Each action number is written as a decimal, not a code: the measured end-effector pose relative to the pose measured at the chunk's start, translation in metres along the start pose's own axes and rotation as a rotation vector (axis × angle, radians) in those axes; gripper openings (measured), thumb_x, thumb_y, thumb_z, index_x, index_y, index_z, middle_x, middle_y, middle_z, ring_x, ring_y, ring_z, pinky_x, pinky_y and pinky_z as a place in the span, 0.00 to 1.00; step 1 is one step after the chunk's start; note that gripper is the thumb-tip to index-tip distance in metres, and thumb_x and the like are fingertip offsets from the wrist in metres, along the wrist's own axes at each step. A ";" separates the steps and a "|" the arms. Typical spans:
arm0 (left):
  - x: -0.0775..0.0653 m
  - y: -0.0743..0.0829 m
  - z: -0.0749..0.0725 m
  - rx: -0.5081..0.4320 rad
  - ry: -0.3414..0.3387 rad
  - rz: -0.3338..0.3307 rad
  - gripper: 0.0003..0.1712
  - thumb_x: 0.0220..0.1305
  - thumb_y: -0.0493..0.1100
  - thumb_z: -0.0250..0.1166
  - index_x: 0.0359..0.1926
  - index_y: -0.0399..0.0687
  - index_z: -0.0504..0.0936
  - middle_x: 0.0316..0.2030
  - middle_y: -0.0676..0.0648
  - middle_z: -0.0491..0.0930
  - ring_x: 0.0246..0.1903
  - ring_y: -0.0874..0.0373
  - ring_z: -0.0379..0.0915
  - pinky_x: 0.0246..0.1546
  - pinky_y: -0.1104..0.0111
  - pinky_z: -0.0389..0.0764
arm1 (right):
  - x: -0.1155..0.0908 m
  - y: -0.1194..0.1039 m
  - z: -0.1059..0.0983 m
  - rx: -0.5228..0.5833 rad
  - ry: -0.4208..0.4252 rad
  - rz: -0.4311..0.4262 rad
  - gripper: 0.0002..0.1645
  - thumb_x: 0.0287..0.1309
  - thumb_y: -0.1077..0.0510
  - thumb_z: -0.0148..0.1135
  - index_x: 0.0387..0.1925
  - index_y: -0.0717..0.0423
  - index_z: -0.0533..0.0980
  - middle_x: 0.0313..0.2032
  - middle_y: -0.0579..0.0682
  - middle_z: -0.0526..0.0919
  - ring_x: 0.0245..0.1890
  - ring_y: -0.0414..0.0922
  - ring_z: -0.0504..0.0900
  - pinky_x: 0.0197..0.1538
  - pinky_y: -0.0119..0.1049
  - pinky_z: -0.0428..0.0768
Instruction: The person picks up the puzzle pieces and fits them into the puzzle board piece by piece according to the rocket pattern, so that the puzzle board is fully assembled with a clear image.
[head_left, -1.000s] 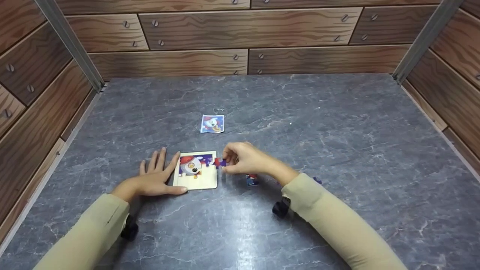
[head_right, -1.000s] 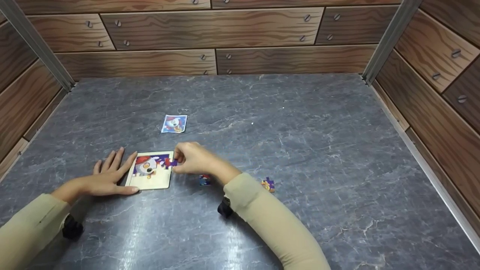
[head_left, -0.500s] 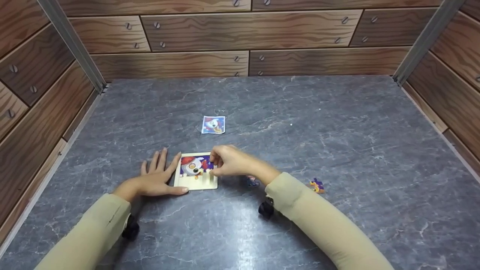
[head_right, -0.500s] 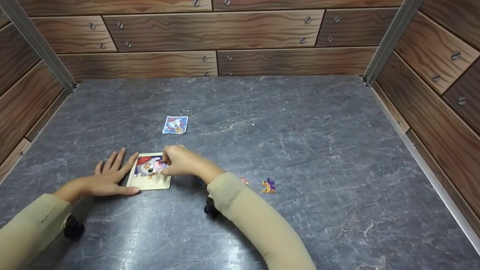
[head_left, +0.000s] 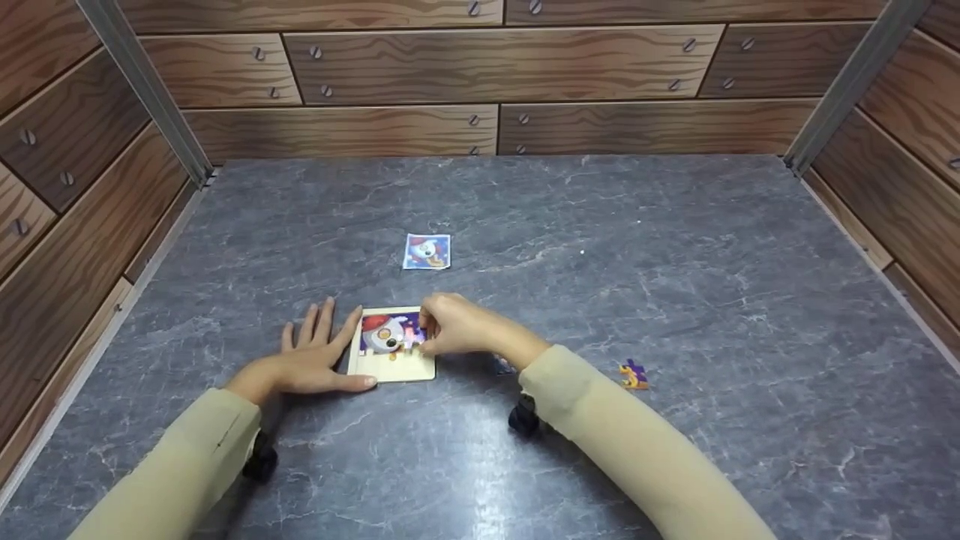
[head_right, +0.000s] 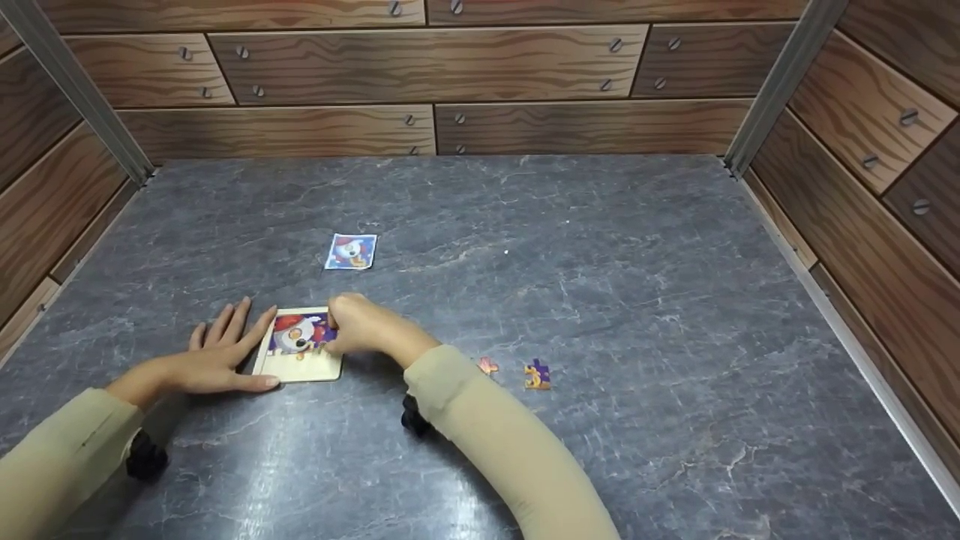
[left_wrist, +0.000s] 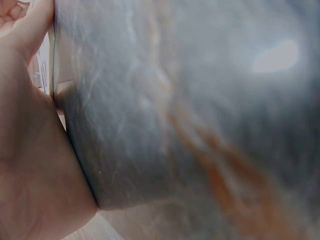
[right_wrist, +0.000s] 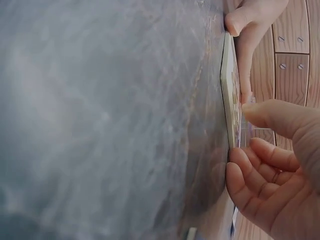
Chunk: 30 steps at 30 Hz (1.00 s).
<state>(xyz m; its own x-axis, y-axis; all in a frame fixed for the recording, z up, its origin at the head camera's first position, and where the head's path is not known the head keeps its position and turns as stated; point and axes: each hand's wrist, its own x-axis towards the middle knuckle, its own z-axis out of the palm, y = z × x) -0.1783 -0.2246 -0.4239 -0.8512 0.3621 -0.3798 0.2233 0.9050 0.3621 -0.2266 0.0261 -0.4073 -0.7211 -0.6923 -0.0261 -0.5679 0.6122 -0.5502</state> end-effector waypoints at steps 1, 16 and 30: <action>0.000 0.000 0.000 -0.001 -0.003 -0.003 0.65 0.48 0.79 0.54 0.72 0.55 0.27 0.67 0.35 0.15 0.65 0.37 0.09 0.55 0.37 0.20 | 0.000 0.000 0.001 -0.014 -0.002 0.003 0.15 0.42 0.60 0.71 0.32 0.61 0.75 0.30 0.48 0.74 0.30 0.41 0.73 0.36 0.30 0.74; 0.001 0.000 0.000 0.003 -0.006 -0.013 0.66 0.47 0.79 0.53 0.72 0.55 0.28 0.67 0.35 0.15 0.65 0.37 0.09 0.55 0.37 0.20 | 0.002 -0.006 0.003 -0.035 -0.030 0.076 0.19 0.41 0.60 0.74 0.36 0.61 0.76 0.31 0.49 0.72 0.35 0.45 0.70 0.41 0.37 0.72; 0.001 -0.001 0.001 0.004 -0.004 0.001 0.65 0.48 0.79 0.53 0.72 0.55 0.28 0.67 0.35 0.15 0.65 0.37 0.09 0.55 0.36 0.21 | -0.002 -0.005 0.007 -0.046 0.021 -0.054 0.19 0.45 0.63 0.71 0.44 0.59 0.82 0.35 0.51 0.73 0.35 0.44 0.72 0.39 0.33 0.72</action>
<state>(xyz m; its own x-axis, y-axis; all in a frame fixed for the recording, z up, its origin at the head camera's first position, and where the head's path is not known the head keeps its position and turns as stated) -0.1788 -0.2254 -0.4256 -0.8491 0.3640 -0.3829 0.2262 0.9054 0.3592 -0.2195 0.0216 -0.4103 -0.6971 -0.7167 0.0203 -0.6231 0.5915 -0.5117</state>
